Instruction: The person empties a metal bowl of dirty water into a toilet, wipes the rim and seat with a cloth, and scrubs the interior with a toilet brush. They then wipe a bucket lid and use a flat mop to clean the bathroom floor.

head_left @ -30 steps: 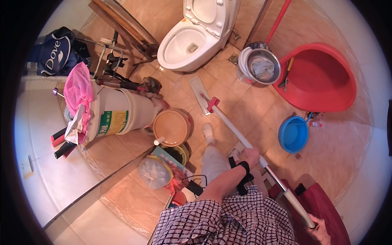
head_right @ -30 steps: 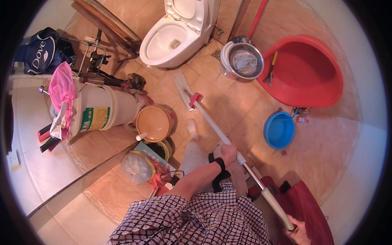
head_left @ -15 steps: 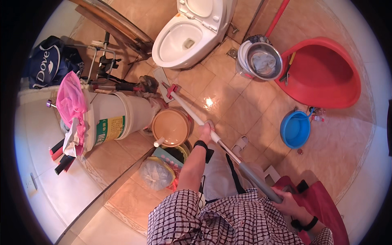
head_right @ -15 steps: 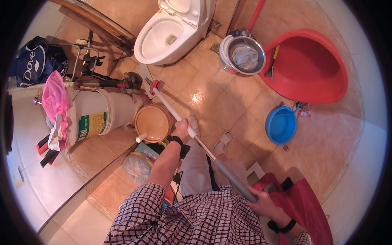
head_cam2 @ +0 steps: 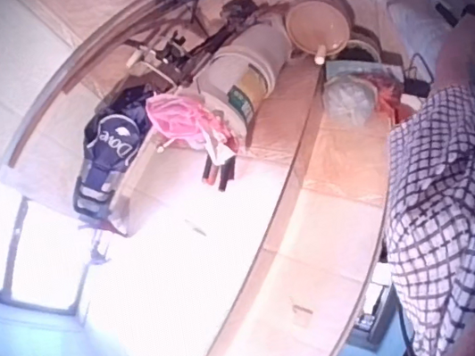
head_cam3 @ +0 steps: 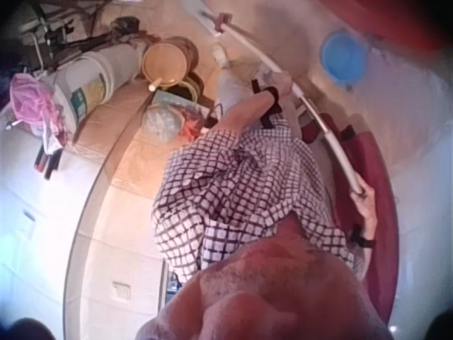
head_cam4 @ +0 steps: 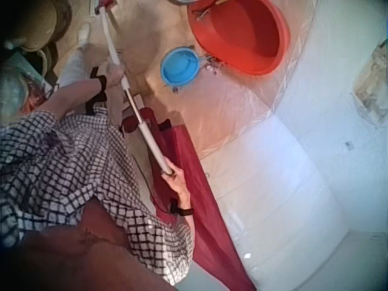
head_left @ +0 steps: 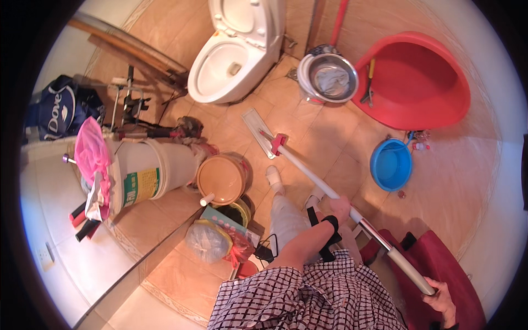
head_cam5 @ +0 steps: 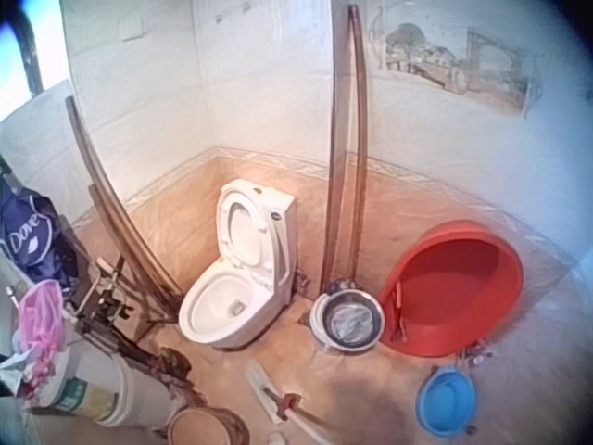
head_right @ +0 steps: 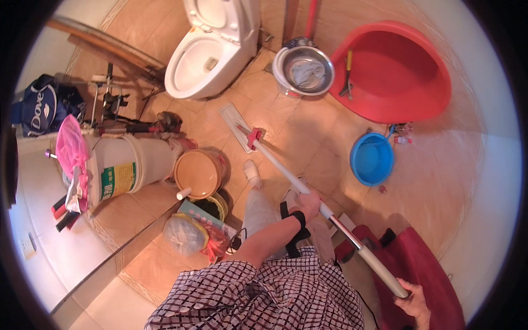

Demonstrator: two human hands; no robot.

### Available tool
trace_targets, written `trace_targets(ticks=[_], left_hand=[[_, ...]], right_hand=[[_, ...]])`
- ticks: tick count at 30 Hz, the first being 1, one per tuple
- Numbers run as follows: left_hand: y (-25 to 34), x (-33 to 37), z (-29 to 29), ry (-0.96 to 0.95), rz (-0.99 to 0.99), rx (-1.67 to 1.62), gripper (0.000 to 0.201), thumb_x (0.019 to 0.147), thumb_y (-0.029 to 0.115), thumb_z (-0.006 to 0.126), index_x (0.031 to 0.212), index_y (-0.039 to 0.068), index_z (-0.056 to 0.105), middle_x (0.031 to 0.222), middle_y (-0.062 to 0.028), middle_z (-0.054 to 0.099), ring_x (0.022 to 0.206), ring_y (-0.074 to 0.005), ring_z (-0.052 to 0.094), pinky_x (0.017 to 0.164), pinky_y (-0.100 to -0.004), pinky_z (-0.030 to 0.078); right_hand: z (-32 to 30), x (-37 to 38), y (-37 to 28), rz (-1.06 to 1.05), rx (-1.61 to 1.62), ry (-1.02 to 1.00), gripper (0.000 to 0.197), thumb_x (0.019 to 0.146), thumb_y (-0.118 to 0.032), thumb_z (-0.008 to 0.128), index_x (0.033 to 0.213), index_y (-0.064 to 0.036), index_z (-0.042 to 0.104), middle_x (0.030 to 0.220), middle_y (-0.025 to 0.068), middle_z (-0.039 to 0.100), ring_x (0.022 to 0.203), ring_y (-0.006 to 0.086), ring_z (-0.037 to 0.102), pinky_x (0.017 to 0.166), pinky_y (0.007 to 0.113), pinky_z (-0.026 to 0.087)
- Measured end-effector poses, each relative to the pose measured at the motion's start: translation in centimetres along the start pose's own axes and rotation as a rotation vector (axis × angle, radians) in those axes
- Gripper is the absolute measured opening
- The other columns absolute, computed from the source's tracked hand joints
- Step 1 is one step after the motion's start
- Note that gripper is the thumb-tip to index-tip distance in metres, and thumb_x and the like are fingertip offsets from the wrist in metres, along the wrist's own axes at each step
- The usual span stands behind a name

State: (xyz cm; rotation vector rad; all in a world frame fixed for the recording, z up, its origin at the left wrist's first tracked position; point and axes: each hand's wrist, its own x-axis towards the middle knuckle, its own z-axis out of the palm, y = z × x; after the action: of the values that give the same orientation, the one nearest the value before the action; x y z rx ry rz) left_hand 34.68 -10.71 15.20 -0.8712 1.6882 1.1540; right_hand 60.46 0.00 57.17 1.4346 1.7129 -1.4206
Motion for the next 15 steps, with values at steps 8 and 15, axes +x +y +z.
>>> trace_targets(ticks=[8, 15], left_hand=[[-0.2, -4.9, 1.4, -0.092, 0.142, 0.042, 0.019, 0.075, 0.011, 0.056, 0.067, -0.007, 0.055, 0.053, -0.0135, 0.057, 0.047, -0.0258, 0.058, 0.042, -0.0383, 0.044], [2.8, 7.1, -3.5, -0.133, 0.263, 0.282, 0.027, 0.075, 0.017, 0.058, 0.06, -0.005, 0.059, 0.056, -0.0174, 0.059, 0.052, -0.0271, 0.062, 0.046, -0.0395, 0.047]], right_hand=[[2.1, -4.1, 0.3, 0.256, 0.316, -0.041, 0.052, 0.07, 0.009, 0.059, 0.12, -0.0036, 0.055, 0.068, -0.0022, 0.055, 0.053, 0.0042, 0.048, 0.045, 0.02, 0.038], [8.9, 1.7, 1.9, 0.283, 0.379, -0.092, 0.052, 0.072, -0.002, 0.067, 0.122, -0.0037, 0.053, 0.069, 0.0007, 0.058, 0.05, 0.0068, 0.051, 0.044, 0.021, 0.042]])
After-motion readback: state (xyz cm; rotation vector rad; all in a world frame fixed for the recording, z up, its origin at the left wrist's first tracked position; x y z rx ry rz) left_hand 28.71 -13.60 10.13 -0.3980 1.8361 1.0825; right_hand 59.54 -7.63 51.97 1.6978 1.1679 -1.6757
